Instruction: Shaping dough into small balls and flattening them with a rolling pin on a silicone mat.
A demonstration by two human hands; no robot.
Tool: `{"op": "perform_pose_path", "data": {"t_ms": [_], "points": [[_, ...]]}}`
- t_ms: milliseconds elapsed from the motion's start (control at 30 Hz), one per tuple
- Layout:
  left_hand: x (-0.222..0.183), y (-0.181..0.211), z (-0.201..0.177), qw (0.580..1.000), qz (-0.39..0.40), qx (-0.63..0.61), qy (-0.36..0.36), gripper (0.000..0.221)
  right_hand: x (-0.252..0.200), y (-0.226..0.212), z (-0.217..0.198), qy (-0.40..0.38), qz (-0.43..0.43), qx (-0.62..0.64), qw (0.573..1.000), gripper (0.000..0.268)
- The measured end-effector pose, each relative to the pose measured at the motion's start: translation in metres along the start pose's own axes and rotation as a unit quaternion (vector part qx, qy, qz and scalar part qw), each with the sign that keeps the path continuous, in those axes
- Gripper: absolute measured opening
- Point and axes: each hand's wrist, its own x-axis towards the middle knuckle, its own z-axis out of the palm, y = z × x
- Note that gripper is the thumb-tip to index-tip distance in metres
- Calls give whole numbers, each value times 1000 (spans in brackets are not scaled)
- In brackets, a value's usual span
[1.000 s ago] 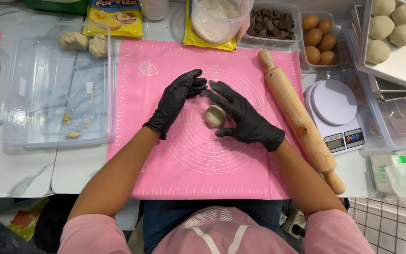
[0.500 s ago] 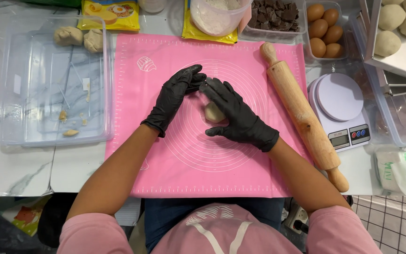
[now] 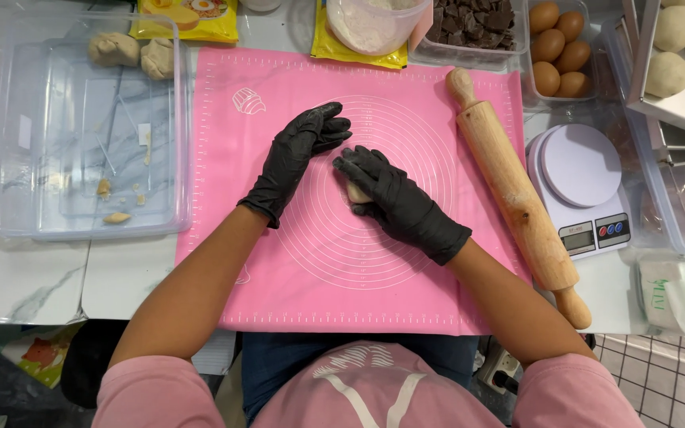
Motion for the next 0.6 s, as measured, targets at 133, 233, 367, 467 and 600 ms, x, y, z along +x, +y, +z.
{"op": "perform_pose_path", "data": {"t_ms": [133,233,367,467,600], "points": [[0,0,-1,1000,1,2,7,39,-5,14,13,-45,36,-37,998,78],[0,1,1,1000,5,-5,6,38,-2,11,7,42,21,-91,995,72],[0,-3,-1,1000,4,-8,8,38,-2,7,-6,-15,0,8,1000,73],[0,1,-1,1000,9,9,14,38,2,-9,-23,-11,25,97,995,68],[-6,10,7,999,21,36,31,39,7,-26,-56,93,107,365,920,52]]}}
